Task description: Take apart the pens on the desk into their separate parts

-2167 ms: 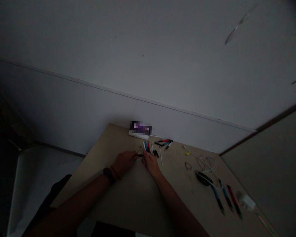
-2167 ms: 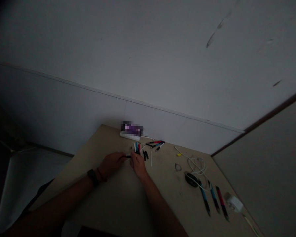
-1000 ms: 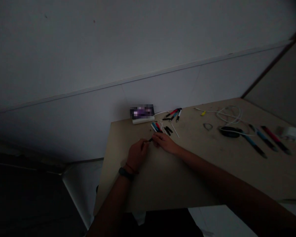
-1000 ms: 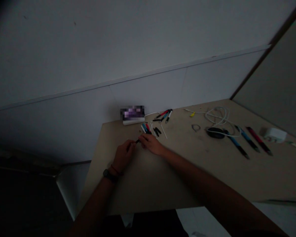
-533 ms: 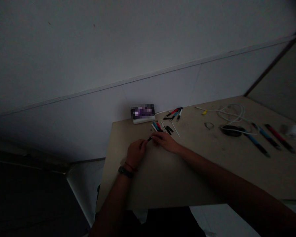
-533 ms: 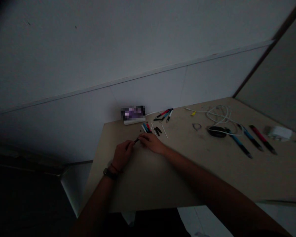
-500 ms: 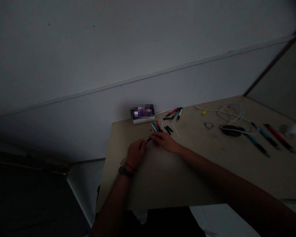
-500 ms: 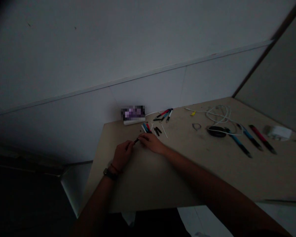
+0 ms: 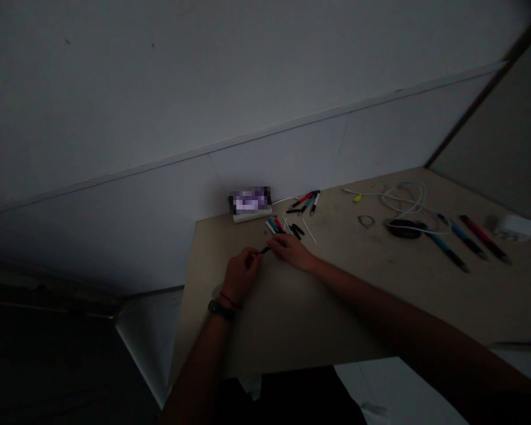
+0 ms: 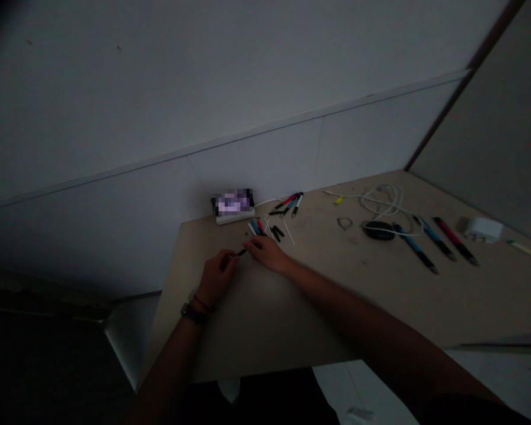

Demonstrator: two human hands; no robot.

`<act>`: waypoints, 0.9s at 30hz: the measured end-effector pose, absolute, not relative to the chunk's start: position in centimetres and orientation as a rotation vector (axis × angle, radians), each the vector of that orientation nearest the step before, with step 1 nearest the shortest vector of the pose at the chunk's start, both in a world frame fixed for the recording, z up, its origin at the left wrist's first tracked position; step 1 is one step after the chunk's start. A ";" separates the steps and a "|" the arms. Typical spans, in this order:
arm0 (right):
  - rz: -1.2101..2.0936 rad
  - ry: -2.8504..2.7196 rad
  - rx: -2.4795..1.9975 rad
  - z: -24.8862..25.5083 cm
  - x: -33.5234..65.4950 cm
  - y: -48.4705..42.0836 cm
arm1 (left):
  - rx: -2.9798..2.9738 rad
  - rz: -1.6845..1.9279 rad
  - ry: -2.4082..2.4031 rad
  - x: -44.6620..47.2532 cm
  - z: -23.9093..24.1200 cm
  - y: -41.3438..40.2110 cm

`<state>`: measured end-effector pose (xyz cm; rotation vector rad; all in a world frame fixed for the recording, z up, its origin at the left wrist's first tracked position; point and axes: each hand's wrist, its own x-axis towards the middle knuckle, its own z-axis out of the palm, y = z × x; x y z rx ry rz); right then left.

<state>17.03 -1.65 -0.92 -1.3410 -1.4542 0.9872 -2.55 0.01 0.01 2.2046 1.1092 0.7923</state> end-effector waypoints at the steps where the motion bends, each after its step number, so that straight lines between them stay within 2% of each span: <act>1: 1.012 -1.419 -1.325 -1.0 17.0 -1.7 | 2.182 0.813 1.119 -2.5 0.0 0.0; 5: 0.976 -1.333 -1.318 -1.3 17.1 -1.6 | 2.129 0.871 1.154 -2.5 0.0 0.0; 11: 0.383 -1.507 -1.530 -1.5 18.5 -1.4 | 2.035 0.925 1.194 -2.5 -0.4 0.3; 13: 0.275 -1.647 -1.598 -1.4 18.9 -1.5 | 2.025 0.924 1.184 -2.5 -0.4 0.3; 19: 0.230 -1.922 -1.801 -0.7 18.8 -1.9 | 2.051 0.905 1.167 -2.4 -0.1 0.2; 27: 0.265 -1.981 -1.832 -0.4 18.8 -2.1 | 2.087 0.860 1.177 -2.4 -0.3 0.1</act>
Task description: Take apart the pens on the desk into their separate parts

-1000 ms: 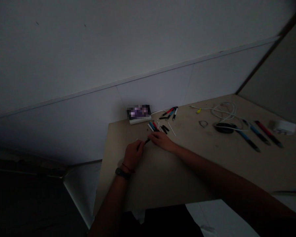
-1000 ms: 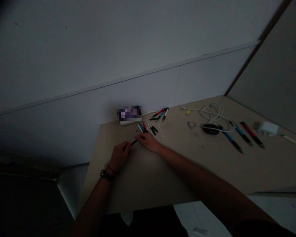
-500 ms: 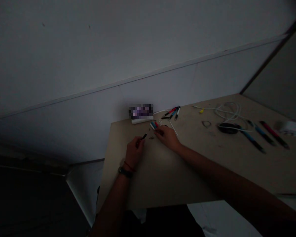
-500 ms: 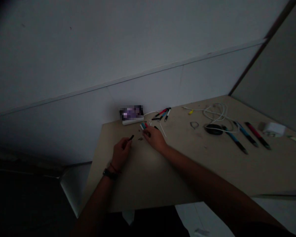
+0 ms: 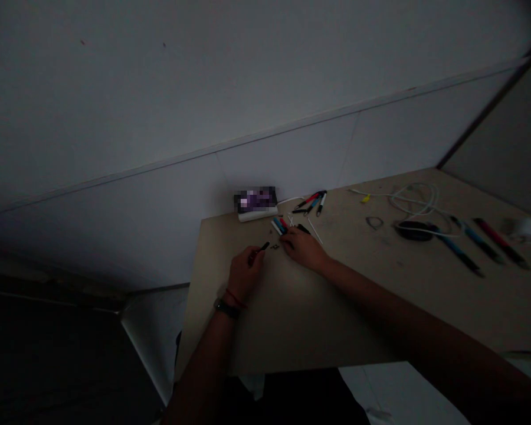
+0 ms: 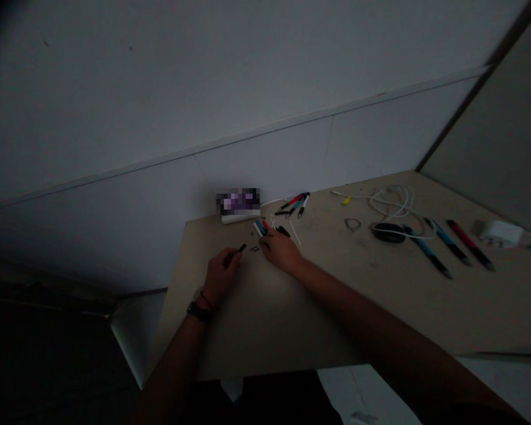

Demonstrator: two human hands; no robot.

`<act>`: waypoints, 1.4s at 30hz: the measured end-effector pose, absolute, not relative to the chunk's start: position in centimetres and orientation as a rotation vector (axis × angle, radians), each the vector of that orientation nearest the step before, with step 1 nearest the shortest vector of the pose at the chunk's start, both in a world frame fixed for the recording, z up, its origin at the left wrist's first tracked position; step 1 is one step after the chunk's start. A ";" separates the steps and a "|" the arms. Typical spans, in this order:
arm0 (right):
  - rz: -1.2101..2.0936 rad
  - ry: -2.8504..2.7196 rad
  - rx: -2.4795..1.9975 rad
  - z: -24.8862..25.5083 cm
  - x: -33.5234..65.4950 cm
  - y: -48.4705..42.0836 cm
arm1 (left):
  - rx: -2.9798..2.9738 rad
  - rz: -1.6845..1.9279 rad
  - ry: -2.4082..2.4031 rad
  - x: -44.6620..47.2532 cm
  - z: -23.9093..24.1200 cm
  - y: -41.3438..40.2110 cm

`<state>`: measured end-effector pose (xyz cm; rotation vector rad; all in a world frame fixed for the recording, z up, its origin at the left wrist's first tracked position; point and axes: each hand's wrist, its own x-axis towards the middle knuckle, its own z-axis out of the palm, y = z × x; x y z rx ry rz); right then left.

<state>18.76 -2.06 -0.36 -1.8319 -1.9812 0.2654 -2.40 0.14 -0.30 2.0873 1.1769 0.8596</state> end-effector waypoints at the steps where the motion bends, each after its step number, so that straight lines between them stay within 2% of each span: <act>1: 0.269 -1.983 -1.822 -0.4 18.8 -2.0 | 2.086 0.873 1.184 -2.4 -0.3 0.1; 12: 0.338 -1.744 -1.669 -0.6 19.0 -1.8 | 2.054 0.921 1.159 -2.4 -0.3 0.2; 16: 0.557 -1.616 -1.547 0.1 18.8 -1.9 | 2.074 0.929 1.157 -2.3 -0.4 0.1; 21: 0.878 -1.748 -1.328 0.3 17.6 -2.5 | 2.094 0.913 1.089 -2.1 -0.2 -0.2; 27: 0.945 -1.775 -1.272 0.1 16.8 -2.8 | 2.141 0.831 0.948 -1.9 0.0 -0.6; 35: 1.110 -1.449 -1.400 -0.1 17.1 -2.4 | 2.038 0.963 1.112 -1.8 -0.3 -0.4; 42: 1.136 -1.413 -1.402 -0.5 17.2 -2.2 | 2.139 0.856 1.076 -1.8 -0.3 -0.4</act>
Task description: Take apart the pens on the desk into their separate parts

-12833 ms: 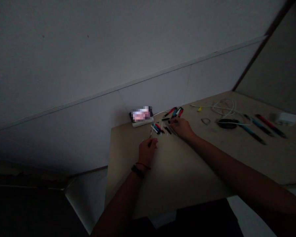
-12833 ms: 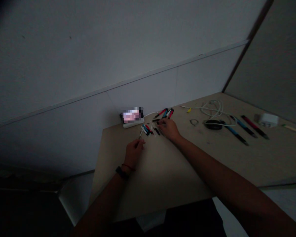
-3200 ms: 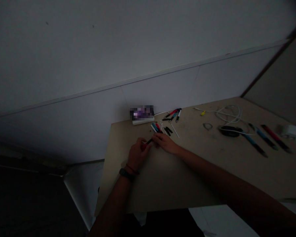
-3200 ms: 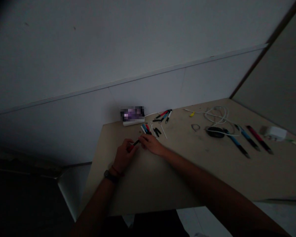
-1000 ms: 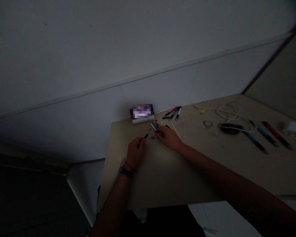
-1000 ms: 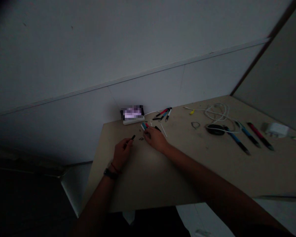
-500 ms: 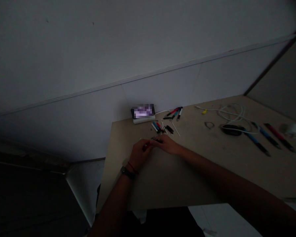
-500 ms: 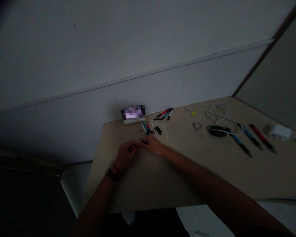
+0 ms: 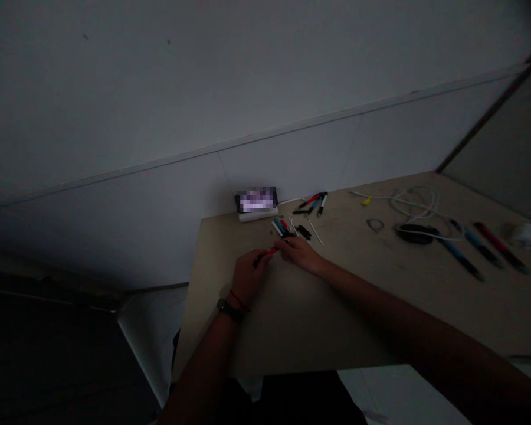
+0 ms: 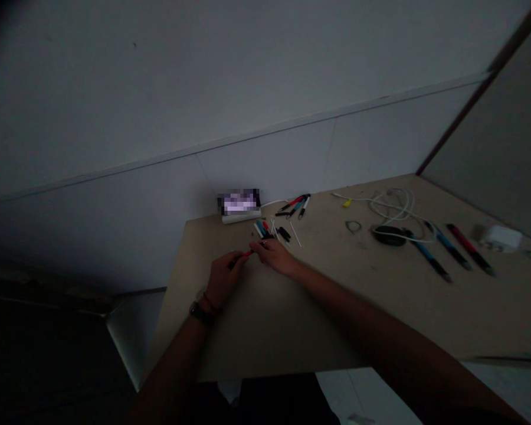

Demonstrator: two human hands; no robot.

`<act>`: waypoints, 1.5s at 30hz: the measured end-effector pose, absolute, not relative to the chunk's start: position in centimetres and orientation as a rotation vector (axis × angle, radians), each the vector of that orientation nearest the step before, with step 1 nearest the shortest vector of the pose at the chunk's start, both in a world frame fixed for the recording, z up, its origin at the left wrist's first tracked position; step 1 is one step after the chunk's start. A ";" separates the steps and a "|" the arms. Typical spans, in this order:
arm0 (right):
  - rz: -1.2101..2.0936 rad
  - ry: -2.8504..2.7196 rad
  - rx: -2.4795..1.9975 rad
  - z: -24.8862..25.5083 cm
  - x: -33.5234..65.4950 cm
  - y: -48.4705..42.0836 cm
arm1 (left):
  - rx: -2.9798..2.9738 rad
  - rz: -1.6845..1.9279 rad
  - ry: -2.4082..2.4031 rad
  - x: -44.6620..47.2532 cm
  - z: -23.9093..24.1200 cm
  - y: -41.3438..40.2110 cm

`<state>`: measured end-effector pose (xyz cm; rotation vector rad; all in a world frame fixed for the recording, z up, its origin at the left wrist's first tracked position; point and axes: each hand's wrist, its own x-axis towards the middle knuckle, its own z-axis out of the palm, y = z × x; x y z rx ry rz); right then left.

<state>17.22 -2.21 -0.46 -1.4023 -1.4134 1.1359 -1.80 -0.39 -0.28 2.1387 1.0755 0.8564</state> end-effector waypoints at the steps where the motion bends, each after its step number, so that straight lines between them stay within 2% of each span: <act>1: 1.135 -1.429 -1.397 -0.5 17.3 -2.2 | 2.157 0.840 1.063 -1.8 -0.3 -0.4; 15: 1.208 -1.388 -1.252 -0.7 17.1 -2.2 | 2.006 0.732 0.993 -2.0 0.0 -0.7; 25: 1.183 -1.394 -1.285 -0.3 17.3 -2.2 | 2.019 0.881 1.031 -1.7 0.0 -0.7; 45: 1.178 -1.469 -1.272 -0.8 17.6 -1.9 | 2.085 0.794 1.049 -1.7 0.3 -0.6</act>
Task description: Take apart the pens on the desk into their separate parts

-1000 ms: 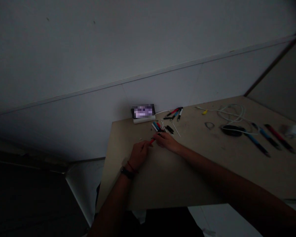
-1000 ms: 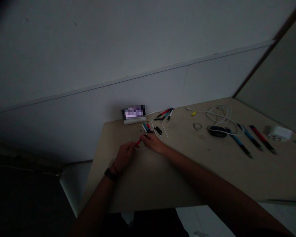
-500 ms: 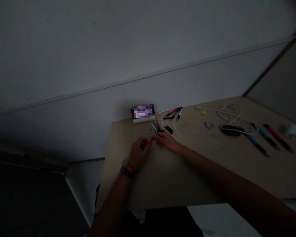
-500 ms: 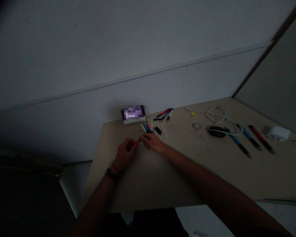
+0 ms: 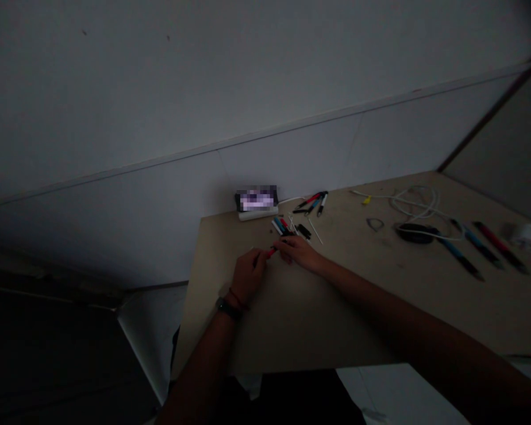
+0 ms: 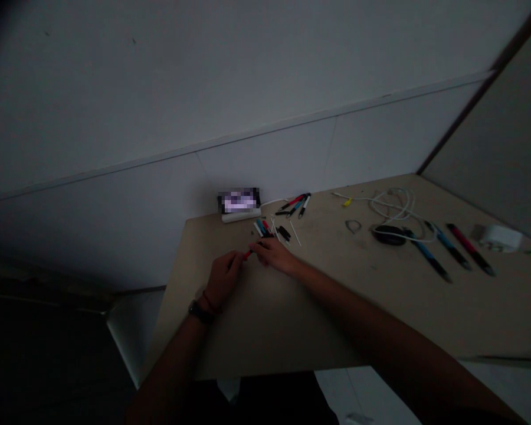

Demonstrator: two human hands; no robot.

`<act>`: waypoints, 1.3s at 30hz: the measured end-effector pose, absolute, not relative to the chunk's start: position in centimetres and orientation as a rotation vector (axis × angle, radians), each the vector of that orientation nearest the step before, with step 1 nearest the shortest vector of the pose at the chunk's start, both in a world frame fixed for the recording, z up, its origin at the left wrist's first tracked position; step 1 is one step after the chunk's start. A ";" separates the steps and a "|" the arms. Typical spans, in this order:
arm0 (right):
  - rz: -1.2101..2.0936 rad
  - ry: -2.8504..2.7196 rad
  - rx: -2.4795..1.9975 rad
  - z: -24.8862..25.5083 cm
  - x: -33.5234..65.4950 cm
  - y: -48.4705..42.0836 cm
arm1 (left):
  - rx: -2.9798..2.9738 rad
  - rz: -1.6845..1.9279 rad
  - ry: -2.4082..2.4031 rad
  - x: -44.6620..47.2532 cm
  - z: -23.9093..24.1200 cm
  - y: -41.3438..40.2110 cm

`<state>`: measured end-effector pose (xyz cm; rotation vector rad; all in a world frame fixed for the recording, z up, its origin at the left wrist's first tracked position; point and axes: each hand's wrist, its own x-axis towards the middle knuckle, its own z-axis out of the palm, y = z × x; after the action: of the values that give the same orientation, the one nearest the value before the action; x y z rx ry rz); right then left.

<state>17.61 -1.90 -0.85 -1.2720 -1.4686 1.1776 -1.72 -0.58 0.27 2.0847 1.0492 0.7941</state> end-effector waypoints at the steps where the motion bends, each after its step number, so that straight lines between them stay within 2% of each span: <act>1: 1.175 -1.468 -1.271 -0.9 17.6 -1.9 | 2.076 0.802 1.043 -1.7 0.3 -0.6; 39: 1.219 -1.443 -1.261 -0.6 17.6 -2.0 | 2.022 0.847 1.066 -1.7 0.0 -0.7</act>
<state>17.58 -2.03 -0.57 -1.2608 -1.4428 1.2193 -1.68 -0.67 0.05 2.0218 1.0657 0.8474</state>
